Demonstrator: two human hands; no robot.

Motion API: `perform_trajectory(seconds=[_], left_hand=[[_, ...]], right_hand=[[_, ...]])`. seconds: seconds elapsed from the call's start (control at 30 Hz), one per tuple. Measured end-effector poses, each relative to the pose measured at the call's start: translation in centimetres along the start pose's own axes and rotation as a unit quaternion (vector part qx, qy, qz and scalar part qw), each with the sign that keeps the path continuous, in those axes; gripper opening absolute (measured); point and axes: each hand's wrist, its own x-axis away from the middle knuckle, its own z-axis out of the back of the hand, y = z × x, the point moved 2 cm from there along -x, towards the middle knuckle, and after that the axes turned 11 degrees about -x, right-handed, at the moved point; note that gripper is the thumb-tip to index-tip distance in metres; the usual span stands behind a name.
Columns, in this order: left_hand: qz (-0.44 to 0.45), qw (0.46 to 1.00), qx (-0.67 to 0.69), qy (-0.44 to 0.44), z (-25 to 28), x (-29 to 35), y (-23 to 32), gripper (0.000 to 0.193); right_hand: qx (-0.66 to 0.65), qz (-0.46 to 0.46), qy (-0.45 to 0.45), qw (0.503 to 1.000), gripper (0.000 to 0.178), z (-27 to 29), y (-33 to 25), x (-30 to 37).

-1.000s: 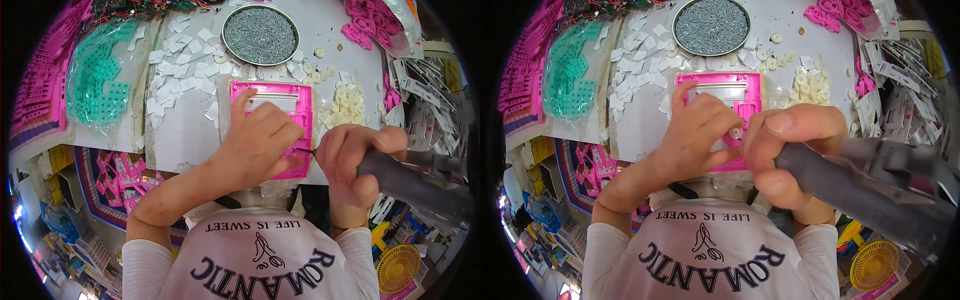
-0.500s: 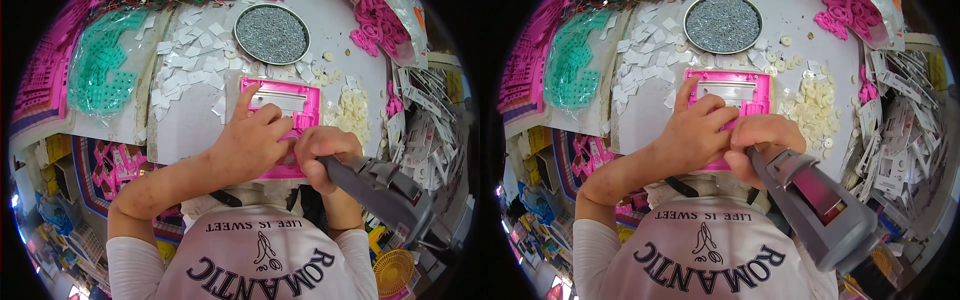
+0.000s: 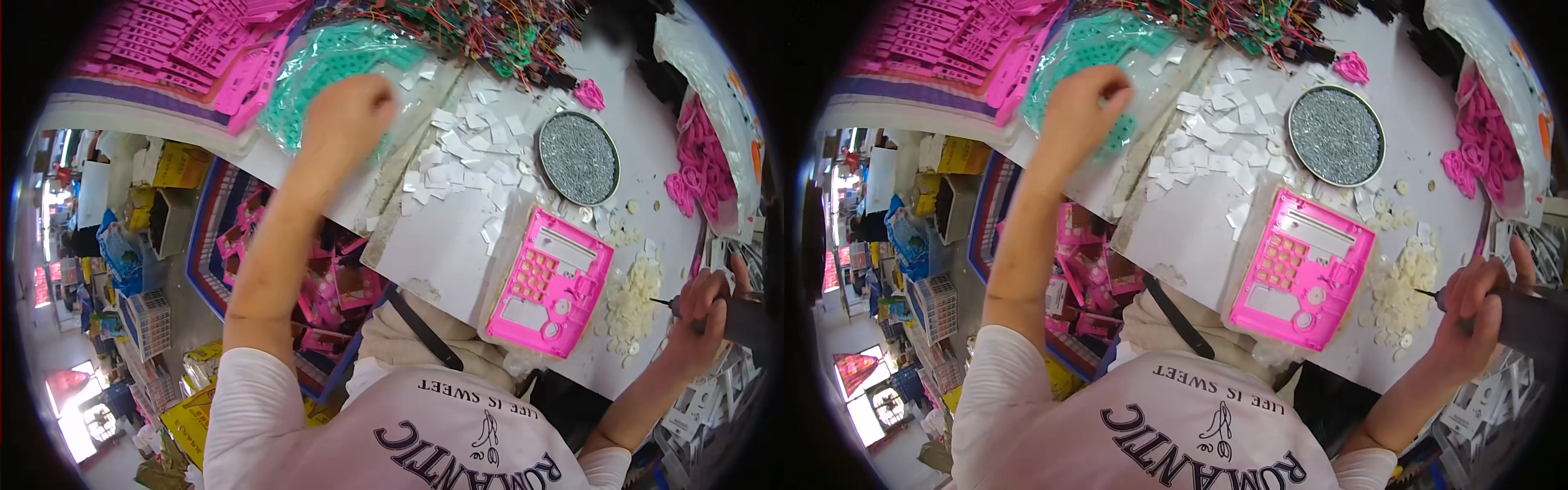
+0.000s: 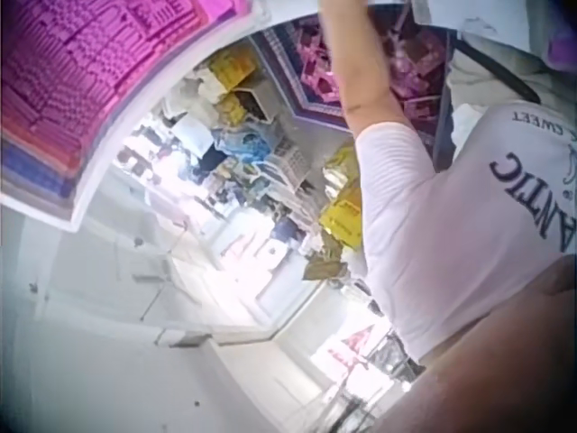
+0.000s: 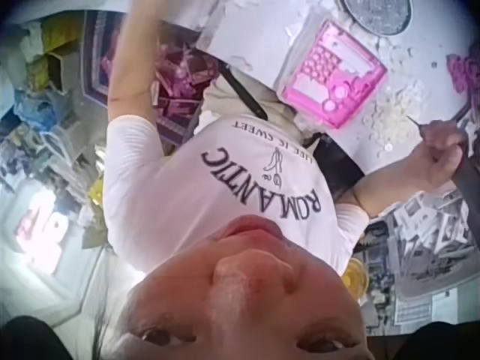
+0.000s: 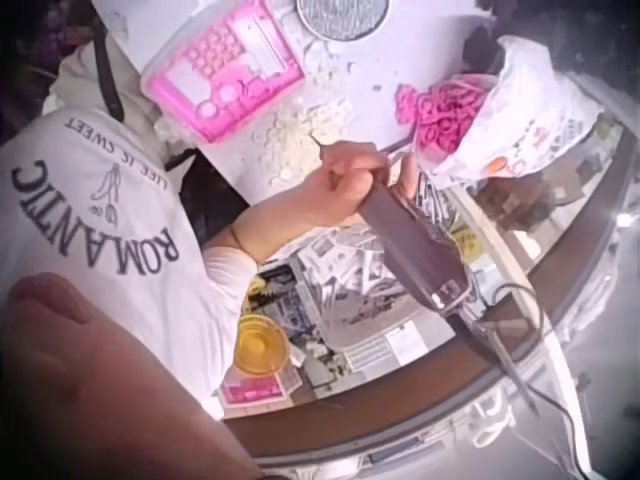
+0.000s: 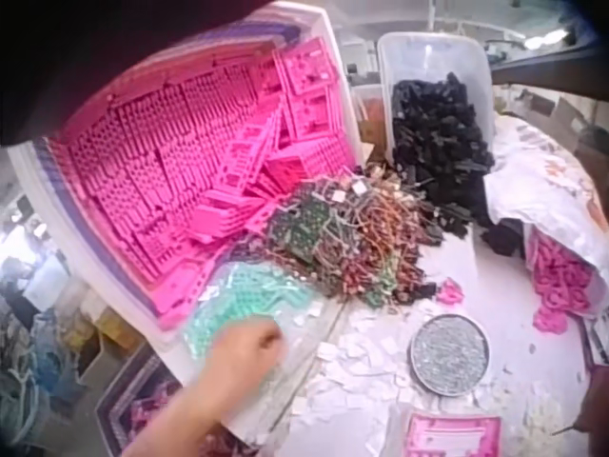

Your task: Assembling and packaging small toy components into a pink plastic frame and sealing it.

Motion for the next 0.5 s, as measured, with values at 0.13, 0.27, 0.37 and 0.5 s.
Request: perform_trajectory(seconds=[0.13,0.27,0.37,0.5], left_hand=[[-0.032,0.976,-0.061,-0.204,0.9,-0.7,-5.0,0.021],[-0.199,0.978,-0.006,0.062,2.7,0.6,-2.4,0.02],[-0.241,0.96,0.065,0.126,4.2,3.6,1.9,0.022],[-0.286,0.931,0.097,0.207,2.9,6.6,5.7,0.019]], right_hand=[[0.004,-0.023,-0.001,1.0,0.055,0.2,1.5,-1.4],[0.129,0.026,0.039,0.991,0.052,0.4,0.7,-1.5],[0.344,0.243,0.168,0.891,0.051,-3.2,-1.4,0.1],[0.328,0.348,0.013,0.878,0.044,-5.7,-1.9,3.9]])
